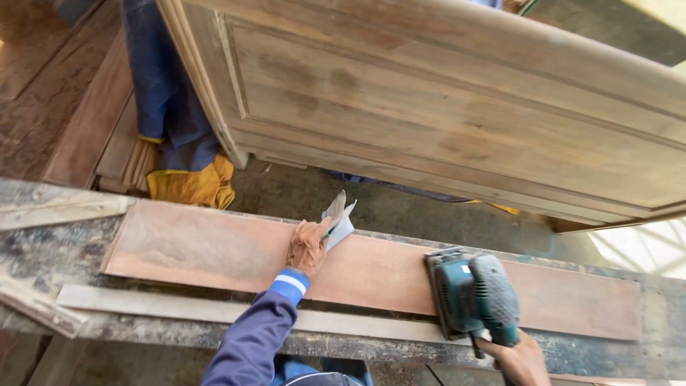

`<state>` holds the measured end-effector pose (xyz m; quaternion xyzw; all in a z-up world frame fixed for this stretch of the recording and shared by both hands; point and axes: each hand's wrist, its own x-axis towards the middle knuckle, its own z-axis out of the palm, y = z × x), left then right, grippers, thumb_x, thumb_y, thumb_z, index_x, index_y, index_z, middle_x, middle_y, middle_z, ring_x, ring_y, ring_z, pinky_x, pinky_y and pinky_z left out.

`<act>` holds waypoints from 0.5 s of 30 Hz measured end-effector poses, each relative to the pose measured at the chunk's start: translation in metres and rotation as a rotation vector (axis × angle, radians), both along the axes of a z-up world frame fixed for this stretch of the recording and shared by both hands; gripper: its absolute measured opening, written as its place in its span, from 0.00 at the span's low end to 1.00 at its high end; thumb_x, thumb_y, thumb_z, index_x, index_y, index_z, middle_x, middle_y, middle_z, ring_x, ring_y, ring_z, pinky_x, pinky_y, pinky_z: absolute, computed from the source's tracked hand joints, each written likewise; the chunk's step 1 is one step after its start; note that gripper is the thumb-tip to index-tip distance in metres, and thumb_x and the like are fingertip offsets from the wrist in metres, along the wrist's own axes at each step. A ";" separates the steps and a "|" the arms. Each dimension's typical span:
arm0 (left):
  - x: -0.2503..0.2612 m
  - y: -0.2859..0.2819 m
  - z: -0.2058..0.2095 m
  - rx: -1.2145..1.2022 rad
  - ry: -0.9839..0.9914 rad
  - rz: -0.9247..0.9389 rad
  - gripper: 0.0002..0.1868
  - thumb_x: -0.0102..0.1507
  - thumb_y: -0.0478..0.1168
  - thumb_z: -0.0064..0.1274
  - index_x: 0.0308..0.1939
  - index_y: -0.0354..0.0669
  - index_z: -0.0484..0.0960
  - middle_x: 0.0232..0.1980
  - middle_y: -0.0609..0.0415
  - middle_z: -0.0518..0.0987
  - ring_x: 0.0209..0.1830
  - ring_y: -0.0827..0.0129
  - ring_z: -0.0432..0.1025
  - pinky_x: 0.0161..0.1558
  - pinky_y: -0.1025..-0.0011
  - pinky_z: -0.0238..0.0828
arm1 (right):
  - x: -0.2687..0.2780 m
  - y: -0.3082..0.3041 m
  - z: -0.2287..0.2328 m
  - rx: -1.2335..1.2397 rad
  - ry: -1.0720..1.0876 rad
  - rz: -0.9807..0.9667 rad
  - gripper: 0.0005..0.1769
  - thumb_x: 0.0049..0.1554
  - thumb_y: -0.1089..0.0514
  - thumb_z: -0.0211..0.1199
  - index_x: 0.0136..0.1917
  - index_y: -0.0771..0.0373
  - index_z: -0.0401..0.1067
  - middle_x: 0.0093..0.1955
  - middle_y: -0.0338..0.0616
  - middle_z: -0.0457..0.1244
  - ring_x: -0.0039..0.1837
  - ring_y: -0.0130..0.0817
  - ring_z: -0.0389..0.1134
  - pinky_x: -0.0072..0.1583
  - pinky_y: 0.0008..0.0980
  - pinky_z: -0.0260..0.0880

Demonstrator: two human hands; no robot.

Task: The recorder is sanding a wooden plank using a power orbital sander and manual sandpaper at a workbench.

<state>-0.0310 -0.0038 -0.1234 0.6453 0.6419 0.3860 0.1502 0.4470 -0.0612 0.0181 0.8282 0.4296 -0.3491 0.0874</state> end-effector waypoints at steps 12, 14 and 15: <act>0.010 -0.045 -0.026 -0.008 -0.081 0.257 0.13 0.68 0.45 0.51 0.48 0.40 0.81 0.41 0.40 0.81 0.45 0.43 0.73 0.49 0.50 0.70 | 0.163 0.099 -0.224 0.349 0.239 1.008 0.25 0.41 0.54 0.76 0.55 0.45 0.85 0.48 0.39 0.70 0.47 0.30 0.73 0.56 0.31 0.72; 0.020 -0.036 -0.013 -0.160 -0.146 0.308 0.14 0.67 0.47 0.52 0.45 0.39 0.82 0.38 0.39 0.80 0.42 0.44 0.74 0.45 0.50 0.71 | 0.147 0.124 -0.229 0.339 0.227 1.032 0.26 0.40 0.53 0.77 0.55 0.45 0.85 0.48 0.39 0.71 0.48 0.31 0.74 0.57 0.31 0.72; 0.029 -0.029 -0.010 -0.209 -0.281 0.380 0.17 0.69 0.50 0.51 0.43 0.37 0.82 0.38 0.39 0.80 0.39 0.46 0.75 0.41 0.52 0.72 | 0.141 0.130 -0.227 0.336 0.216 1.034 0.26 0.40 0.53 0.78 0.55 0.45 0.85 0.48 0.39 0.71 0.48 0.31 0.74 0.57 0.31 0.72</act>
